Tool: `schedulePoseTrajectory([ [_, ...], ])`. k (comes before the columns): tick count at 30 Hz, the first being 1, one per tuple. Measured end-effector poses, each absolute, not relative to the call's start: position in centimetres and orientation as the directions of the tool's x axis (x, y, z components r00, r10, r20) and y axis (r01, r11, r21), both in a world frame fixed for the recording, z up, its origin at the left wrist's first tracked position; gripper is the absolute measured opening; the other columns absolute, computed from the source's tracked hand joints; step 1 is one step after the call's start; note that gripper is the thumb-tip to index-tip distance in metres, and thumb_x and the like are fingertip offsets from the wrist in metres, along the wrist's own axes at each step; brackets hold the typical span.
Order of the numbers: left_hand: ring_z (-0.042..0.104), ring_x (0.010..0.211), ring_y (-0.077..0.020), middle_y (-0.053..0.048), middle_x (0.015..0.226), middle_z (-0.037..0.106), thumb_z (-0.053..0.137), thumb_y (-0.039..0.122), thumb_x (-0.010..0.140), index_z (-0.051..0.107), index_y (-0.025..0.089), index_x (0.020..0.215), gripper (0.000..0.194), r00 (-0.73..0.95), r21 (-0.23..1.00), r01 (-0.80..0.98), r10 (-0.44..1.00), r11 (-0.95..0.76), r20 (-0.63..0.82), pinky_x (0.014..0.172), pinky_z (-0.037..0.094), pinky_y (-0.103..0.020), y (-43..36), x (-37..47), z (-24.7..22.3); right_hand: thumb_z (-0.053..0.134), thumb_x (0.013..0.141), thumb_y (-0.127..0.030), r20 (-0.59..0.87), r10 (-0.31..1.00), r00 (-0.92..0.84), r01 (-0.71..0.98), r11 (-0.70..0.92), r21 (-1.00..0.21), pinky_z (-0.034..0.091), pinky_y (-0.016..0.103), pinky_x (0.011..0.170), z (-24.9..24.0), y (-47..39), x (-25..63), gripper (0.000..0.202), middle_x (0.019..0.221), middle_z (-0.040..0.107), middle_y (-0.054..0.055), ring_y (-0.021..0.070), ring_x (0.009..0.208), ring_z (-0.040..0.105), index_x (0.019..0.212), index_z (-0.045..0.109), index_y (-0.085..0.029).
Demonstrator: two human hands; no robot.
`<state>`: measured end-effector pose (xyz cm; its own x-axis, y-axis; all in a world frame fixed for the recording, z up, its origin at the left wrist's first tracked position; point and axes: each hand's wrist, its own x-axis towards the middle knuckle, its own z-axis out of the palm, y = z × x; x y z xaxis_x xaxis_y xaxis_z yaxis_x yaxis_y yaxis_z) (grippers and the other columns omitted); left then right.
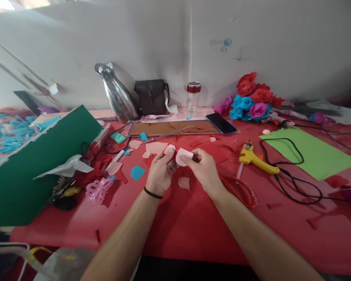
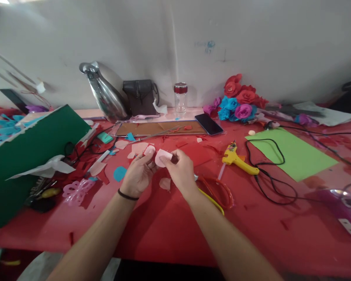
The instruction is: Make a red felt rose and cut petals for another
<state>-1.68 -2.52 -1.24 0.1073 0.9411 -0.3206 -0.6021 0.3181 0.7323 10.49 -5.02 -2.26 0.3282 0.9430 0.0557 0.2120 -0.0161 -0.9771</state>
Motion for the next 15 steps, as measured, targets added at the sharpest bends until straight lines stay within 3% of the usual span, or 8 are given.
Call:
schedulePoseTrajectory([
  [4,0.064,0.06,-0.009,0.004,0.074,0.068,0.075,0.019,0.069,0.063,0.019,0.08,0.016,0.124,0.722,-0.592,0.926,0.358,-0.357,0.062,0.054,-0.023,-2.46,-1.75,-1.14,0.074,0.058,-0.037,0.06,0.913,0.403,0.121,0.012,-0.993,0.044,0.03,0.07,-2.23,-4.7,10.6,0.039,0.09,0.062,0.002,0.0164,0.075,0.056,0.089,0.058,-0.021],
  [7,0.064,0.059,-0.0088,0.004,0.074,0.068,0.073,0.018,0.071,0.064,0.019,0.081,0.014,0.135,0.716,-0.583,0.915,0.383,-0.38,0.06,0.053,-0.022,-2.39,-1.78,-1.22,0.072,0.057,-0.039,-0.112,0.966,0.232,-0.095,-0.092,-0.991,0.044,0.027,0.064,-1.75,-4.66,10.67,0.033,0.076,0.062,-0.002,0.0133,0.066,0.054,0.081,0.059,-0.02],
  [10,0.064,0.059,-0.0082,0.003,0.073,0.068,0.073,0.018,0.07,0.063,0.019,0.081,0.015,0.127,0.729,-0.565,0.914,0.386,-0.385,0.059,0.052,-0.02,-2.28,-1.76,-1.35,0.073,0.056,-0.038,-0.235,0.963,0.129,-0.21,-0.205,-0.956,0.039,0.024,0.053,-1.47,-4.68,10.69,0.031,0.063,0.058,-0.006,0.0092,0.052,0.048,0.075,0.058,-0.02],
  [15,0.064,0.059,-0.0092,0.002,0.072,0.068,0.073,0.017,0.069,0.061,0.018,0.079,0.016,0.137,0.745,-0.538,0.913,0.394,-0.384,0.059,0.053,-0.021,-2.2,-1.74,-1.35,0.075,0.053,-0.036,-0.246,0.956,0.157,-0.257,-0.201,-0.945,0.033,0.022,0.046,-1.82,-4.61,10.62,0.034,0.059,0.056,-0.008,0.006,0.045,0.043,0.076,0.058,-0.019],
])
